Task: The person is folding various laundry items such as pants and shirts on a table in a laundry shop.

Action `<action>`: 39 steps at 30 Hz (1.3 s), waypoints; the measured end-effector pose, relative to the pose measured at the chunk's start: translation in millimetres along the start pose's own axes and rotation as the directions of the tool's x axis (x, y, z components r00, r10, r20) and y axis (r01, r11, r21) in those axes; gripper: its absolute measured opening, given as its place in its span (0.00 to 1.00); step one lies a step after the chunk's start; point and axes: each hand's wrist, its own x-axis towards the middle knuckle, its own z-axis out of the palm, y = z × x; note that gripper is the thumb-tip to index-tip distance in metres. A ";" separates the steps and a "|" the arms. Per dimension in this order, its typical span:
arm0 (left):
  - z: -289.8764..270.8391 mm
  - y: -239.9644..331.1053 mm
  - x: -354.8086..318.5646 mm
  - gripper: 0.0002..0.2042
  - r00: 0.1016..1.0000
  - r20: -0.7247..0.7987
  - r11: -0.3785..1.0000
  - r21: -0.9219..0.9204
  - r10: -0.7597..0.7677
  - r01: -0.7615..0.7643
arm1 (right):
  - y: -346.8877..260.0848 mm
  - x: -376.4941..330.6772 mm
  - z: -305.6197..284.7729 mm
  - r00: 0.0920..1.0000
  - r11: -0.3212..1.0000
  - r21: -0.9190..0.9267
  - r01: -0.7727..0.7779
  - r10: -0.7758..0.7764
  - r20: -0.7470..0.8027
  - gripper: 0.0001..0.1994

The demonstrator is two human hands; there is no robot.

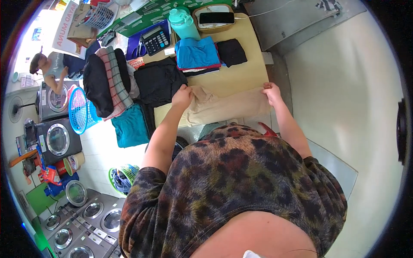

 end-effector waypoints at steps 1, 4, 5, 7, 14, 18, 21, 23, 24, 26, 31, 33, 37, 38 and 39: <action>-3.5 2.7 3.0 0.09 0.998 -0.068 0.987 -0.160 -0.007 -0.004 | -1.4 -0.1 0.0 0.999 1.000 0.004 0.012 -0.011 -0.039 0.23; -12.0 -1.6 15.4 0.13 0.997 -0.075 0.972 -0.236 -0.017 -0.002 | -9.2 -2.6 4.2 1.000 0.999 -0.026 0.018 -0.019 -0.007 0.22; -13.3 -5.4 20.4 0.13 0.997 -0.077 0.972 -0.234 -0.018 -0.001 | -9.3 -2.5 6.2 1.000 0.999 -0.025 0.020 -0.020 -0.005 0.22; -15.1 -12.9 26.8 0.16 0.991 0.027 0.961 -0.240 -0.133 0.135 | -9.3 -3.4 11.3 0.998 0.991 -0.116 0.065 -0.063 0.020 0.22; -30.4 -18.0 30.1 0.19 0.888 0.447 0.966 -0.165 -0.106 0.198 | -32.1 -11.1 11.6 0.980 0.710 -0.679 0.186 -0.187 0.074 0.17; -14.8 -31.6 25.2 0.18 0.976 0.200 0.957 -0.258 -0.082 0.133 | -40.3 -9.3 5.6 0.970 0.535 -0.815 0.222 -0.209 0.127 0.13; -7.8 -36.9 21.3 0.17 0.939 0.252 0.888 -0.338 -0.232 0.311 | -52.0 -18.0 8.8 0.972 0.465 -0.862 0.203 -0.205 0.118 0.11; -10.5 -33.7 21.2 0.16 0.882 0.379 0.860 -0.310 -0.280 0.406 | -57.5 -20.1 9.4 0.969 0.446 -0.872 0.202 -0.223 0.110 0.09; -17.4 -28.0 22.6 0.15 0.829 0.473 0.861 -0.241 -0.298 0.447 | -59.1 -19.5 9.9 0.996 0.711 -0.698 0.086 -0.081 0.041 0.09; -25.4 -26.4 21.9 0.14 0.765 0.557 0.857 -0.169 -0.324 0.487 | -60.4 -17.3 12.3 0.997 0.888 -0.457 -0.056 0.076 0.026 0.08; -48.7 -26.3 18.7 0.06 0.877 0.336 0.258 -0.864 -0.344 0.432 | -56.9 0.6 12.1 0.993 0.999 -0.011 0.044 -0.042 0.110 0.07; -64.8 -13.6 9.9 0.06 0.887 0.285 0.182 -0.912 -0.363 0.367 | -60.7 2.4 11.9 0.988 0.993 0.081 0.088 -0.097 0.119 0.06; -68.8 -12.2 -18.2 0.05 0.961 -0.038 0.312 -0.949 -0.275 0.052 | -58.5 2.0 0.9 0.951 0.928 0.351 0.126 -0.213 0.223 0.04; -69.3 -10.9 -32.6 0.05 0.973 -0.075 0.393 -0.919 -0.219 0.017 | -58.4 -3.5 -1.8 0.950 0.928 0.351 0.124 -0.213 0.228 0.04; -66.8 -9.5 -47.5 0.05 0.981 -0.106 0.468 -0.884 -0.160 -0.019 | -59.2 -14.4 -6.4 0.948 0.915 0.397 0.064 -0.180 0.261 0.04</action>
